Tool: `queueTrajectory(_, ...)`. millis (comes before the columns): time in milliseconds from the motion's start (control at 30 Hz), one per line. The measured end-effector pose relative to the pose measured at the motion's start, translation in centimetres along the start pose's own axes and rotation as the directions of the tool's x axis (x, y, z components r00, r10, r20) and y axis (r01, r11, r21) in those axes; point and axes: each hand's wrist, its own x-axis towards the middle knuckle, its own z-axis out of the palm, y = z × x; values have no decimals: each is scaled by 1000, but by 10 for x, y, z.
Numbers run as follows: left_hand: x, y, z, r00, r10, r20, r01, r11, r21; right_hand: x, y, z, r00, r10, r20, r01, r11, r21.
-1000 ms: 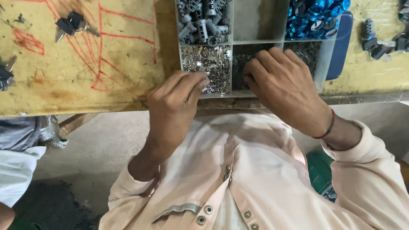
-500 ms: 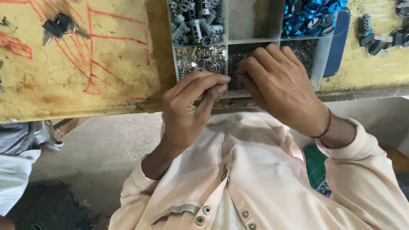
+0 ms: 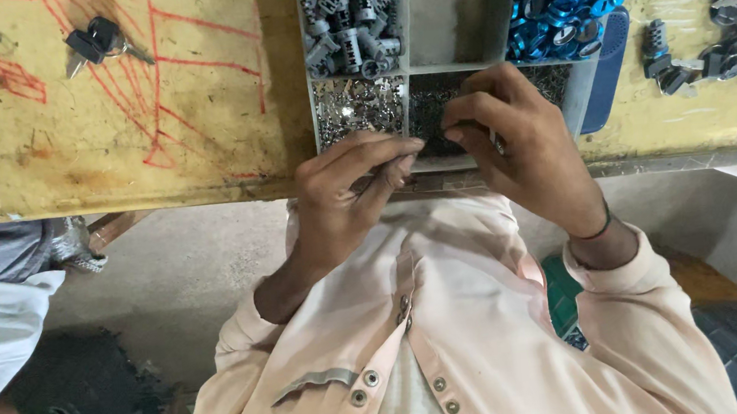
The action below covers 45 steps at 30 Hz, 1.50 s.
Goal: The person sits at a workbench assembling small lock components. They pick small metal pins, springs, and blue circular parts from a compartment tray, fit the parts together by hand, and set finished assemblies on the table.
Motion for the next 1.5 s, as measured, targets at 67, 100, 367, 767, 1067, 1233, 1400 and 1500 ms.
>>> queueTrajectory(67, 1, -1, 10, 995, -96, 18, 98, 978, -183, -6, 5, -2, 984, 160, 75, -177, 892, 417)
queueTrajectory(100, 1, -2, 16, 986, -162, 26, 162, 939, -303, -9, 7, -1, 965, 223, 141, -262, 760, 594)
queueTrajectory(367, 6, -3, 31, 992, -104, 67, 123, 884, -452, -29, 23, 13, 984, 68, 168, -176, 570, 803)
queueTrajectory(767, 9, 0, 20, 989, 9, 145, 33, 957, -287, -22, 17, 1, 979, -6, 202, -137, 713, 687)
queueTrajectory(1067, 15, 13, 7, 979, 78, 187, -53, 990, -133, -24, 1, 0, 998, -26, 50, 11, 961, 278)
queueTrajectory(1233, 11, 23, 10, 992, -28, 123, 26, 1000, 18, -25, -4, 13, 994, 67, -82, -19, 876, 483)
queueTrajectory(1400, 15, 13, 8, 949, -169, 267, 200, 975, -94, -22, -11, -8, 893, 358, 273, -438, 546, 714)
queueTrajectory(1500, 17, 7, 11, 949, -170, 264, 216, 964, -155, -27, -10, -29, 971, 187, -146, -229, 898, -376)
